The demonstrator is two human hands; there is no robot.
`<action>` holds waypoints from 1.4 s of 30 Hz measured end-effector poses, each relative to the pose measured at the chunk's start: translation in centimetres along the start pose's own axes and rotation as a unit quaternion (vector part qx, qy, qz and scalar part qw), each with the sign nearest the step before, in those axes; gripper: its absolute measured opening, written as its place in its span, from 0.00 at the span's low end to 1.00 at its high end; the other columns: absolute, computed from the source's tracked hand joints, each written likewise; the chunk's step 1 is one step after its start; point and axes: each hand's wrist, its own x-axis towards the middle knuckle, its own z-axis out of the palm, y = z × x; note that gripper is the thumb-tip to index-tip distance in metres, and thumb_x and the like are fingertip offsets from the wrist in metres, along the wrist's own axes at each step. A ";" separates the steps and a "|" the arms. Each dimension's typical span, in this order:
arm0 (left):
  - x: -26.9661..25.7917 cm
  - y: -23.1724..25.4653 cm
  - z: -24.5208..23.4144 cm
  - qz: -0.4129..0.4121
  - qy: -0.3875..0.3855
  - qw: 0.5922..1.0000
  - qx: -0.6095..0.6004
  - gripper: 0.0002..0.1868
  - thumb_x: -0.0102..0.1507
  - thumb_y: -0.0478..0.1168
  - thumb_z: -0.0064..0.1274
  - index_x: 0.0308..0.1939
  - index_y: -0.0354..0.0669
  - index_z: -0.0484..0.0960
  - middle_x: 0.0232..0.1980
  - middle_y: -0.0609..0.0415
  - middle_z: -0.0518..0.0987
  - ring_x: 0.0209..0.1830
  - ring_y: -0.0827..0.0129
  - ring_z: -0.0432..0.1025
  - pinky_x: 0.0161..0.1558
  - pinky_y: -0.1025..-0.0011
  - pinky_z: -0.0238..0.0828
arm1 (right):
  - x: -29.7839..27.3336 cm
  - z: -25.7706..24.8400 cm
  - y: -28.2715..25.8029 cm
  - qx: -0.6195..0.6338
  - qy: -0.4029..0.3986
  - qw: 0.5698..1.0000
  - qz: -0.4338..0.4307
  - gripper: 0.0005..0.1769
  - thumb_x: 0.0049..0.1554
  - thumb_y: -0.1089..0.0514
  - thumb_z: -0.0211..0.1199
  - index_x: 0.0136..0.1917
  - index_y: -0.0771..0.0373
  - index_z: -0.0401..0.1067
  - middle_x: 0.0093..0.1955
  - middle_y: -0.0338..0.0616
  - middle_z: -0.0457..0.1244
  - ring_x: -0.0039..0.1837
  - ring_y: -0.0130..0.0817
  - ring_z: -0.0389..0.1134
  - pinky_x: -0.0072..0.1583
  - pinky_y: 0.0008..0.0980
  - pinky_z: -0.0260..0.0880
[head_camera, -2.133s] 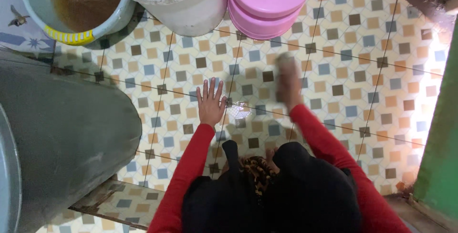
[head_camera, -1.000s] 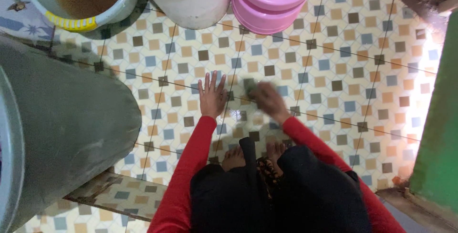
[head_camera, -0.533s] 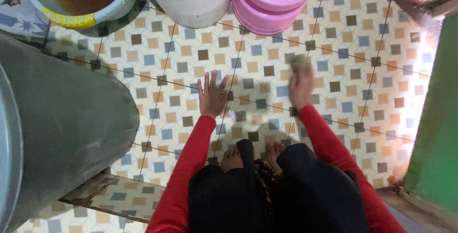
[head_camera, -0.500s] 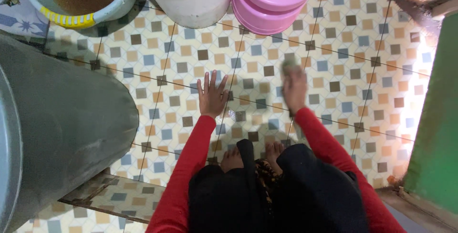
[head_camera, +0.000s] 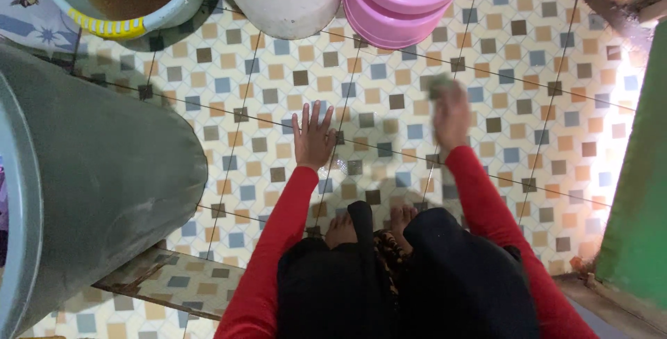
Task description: The person scrubs the tiled floor and walls of a bathroom using a sponge. They dip the sponge into a bucket of water and wipe the surfaces, moving between the floor and the lower wall sections.
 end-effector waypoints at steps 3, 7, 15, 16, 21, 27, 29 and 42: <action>0.0 0.0 0.0 0.002 0.002 1.000 0.001 0.31 0.71 0.51 0.43 0.79 0.58 0.61 0.84 0.51 0.51 0.84 0.51 0.41 0.78 0.39 0.35 | 0.7 -1.8 1.7 -0.059 0.090 0.988 0.111 0.19 0.60 0.67 0.58 0.65 0.63 0.71 0.68 0.63 0.61 0.69 0.64 0.61 0.69 0.55 0.62; 0.0 0.1 0.0 -0.004 -0.002 1.000 0.000 0.31 0.71 0.51 0.43 0.79 0.58 0.61 0.84 0.50 0.51 0.85 0.51 0.41 0.78 0.39 0.35 | -0.2 -0.4 0.6 -0.025 0.076 0.989 0.126 0.21 0.59 0.67 0.56 0.66 0.63 0.70 0.67 0.61 0.61 0.69 0.62 0.62 0.69 0.55 0.62; 0.2 0.1 0.1 -0.003 -0.007 1.000 0.020 0.32 0.71 0.52 0.43 0.79 0.56 0.61 0.84 0.49 0.49 0.84 0.51 0.41 0.77 0.39 0.34 | -7.9 7.5 -7.2 0.118 -0.185 0.959 -0.181 0.28 0.54 0.58 0.64 0.68 0.58 0.70 0.73 0.65 0.57 0.74 0.64 0.55 0.71 0.59 0.56; 0.2 0.1 0.1 -0.007 -0.007 1.000 0.013 0.31 0.71 0.52 0.43 0.79 0.57 0.61 0.84 0.50 0.50 0.85 0.51 0.41 0.78 0.39 0.35 | -8.4 7.7 -7.3 0.120 -0.183 0.958 -0.184 0.26 0.58 0.58 0.64 0.70 0.57 0.71 0.74 0.62 0.57 0.75 0.61 0.57 0.72 0.55 0.60; 0.1 0.2 -0.2 -0.006 -0.006 1.000 0.007 0.32 0.70 0.51 0.44 0.79 0.56 0.62 0.84 0.50 0.51 0.84 0.51 0.41 0.78 0.39 0.35 | -6.4 7.0 -5.1 0.061 -0.122 0.977 -0.166 0.20 0.63 0.61 0.62 0.68 0.55 0.72 0.73 0.55 0.61 0.75 0.56 0.63 0.73 0.51 0.67; 0.0 0.2 -0.5 -0.011 -0.015 1.000 -0.007 0.31 0.70 0.50 0.45 0.78 0.56 0.63 0.83 0.50 0.52 0.84 0.51 0.42 0.78 0.40 0.35 | -1.5 -0.4 0.5 -0.026 0.038 0.998 0.047 0.17 0.62 0.68 0.57 0.64 0.62 0.72 0.72 0.61 0.61 0.70 0.62 0.63 0.70 0.53 0.64; 0.2 0.2 -0.5 -0.013 -0.014 1.000 -0.014 0.31 0.70 0.50 0.45 0.78 0.56 0.63 0.83 0.51 0.52 0.84 0.52 0.42 0.78 0.40 0.35 | -1.2 -1.4 0.8 -0.032 0.080 0.992 0.088 0.18 0.61 0.68 0.57 0.64 0.64 0.72 0.71 0.65 0.60 0.69 0.63 0.62 0.68 0.54 0.62; 0.3 0.3 -0.5 -0.020 -0.017 1.000 -0.010 0.31 0.69 0.51 0.46 0.77 0.56 0.64 0.83 0.50 0.52 0.84 0.52 0.42 0.78 0.40 0.34 | -9.8 6.6 -10.1 0.111 -0.136 0.969 -0.176 0.21 0.55 0.65 0.61 0.63 0.59 0.74 0.69 0.62 0.63 0.70 0.58 0.64 0.65 0.49 0.70</action>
